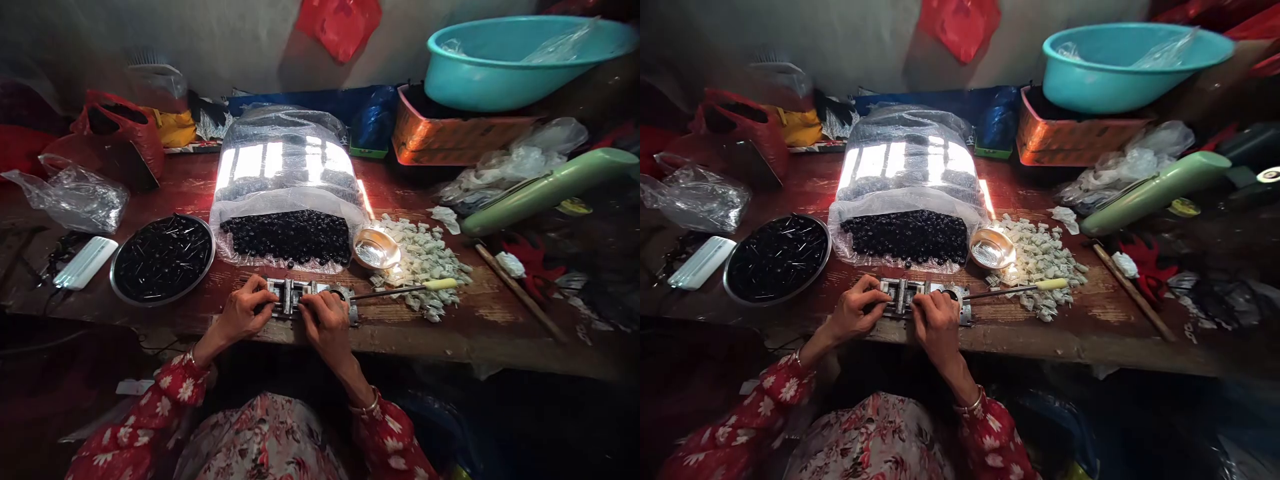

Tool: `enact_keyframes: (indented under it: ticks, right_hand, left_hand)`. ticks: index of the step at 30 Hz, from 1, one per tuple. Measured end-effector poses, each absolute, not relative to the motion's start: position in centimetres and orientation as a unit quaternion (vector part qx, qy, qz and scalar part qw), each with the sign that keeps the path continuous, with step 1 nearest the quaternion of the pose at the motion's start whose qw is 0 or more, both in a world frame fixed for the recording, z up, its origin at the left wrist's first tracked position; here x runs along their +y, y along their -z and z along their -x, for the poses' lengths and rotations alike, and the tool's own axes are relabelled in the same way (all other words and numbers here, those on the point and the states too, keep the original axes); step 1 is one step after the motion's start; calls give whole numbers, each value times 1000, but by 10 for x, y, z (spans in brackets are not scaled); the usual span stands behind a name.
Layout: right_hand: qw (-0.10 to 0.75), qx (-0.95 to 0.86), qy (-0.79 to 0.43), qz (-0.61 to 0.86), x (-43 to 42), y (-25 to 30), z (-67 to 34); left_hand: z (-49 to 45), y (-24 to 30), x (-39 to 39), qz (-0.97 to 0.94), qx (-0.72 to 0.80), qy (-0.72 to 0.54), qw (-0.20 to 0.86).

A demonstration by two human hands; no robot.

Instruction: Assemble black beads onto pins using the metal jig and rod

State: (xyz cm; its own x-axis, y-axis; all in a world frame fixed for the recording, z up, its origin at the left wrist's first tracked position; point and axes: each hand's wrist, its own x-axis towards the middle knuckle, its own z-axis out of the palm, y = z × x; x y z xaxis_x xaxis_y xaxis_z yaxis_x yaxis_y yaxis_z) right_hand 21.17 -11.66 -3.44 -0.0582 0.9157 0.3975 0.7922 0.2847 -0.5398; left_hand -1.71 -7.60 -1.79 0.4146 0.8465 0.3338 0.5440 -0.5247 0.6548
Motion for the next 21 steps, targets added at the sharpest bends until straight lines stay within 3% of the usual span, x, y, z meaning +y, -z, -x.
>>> enact_keyframes:
  ticks: [3,7,9,15,21]
  right_hand:
    - [356,-735,-157,555,-111,22,-224]
    - [365,-737,-180,540,-81,3,-234]
    - [323,-751,-163,552,-57,-3,-232]
    - [93,-811,-110,567,3,0,-207]
    - [53,-816,-98,567,8,2,-201]
  left_hand:
    - [21,7,-67,-795,419,-352,262]
    - [26,-3,-39,-754,492,-385,201]
    - [27,-3,-20,-752,528,-360,158]
    - [20,11,26,-787,586,-170,87]
    - [21,24,35,-812,557,-158,73]
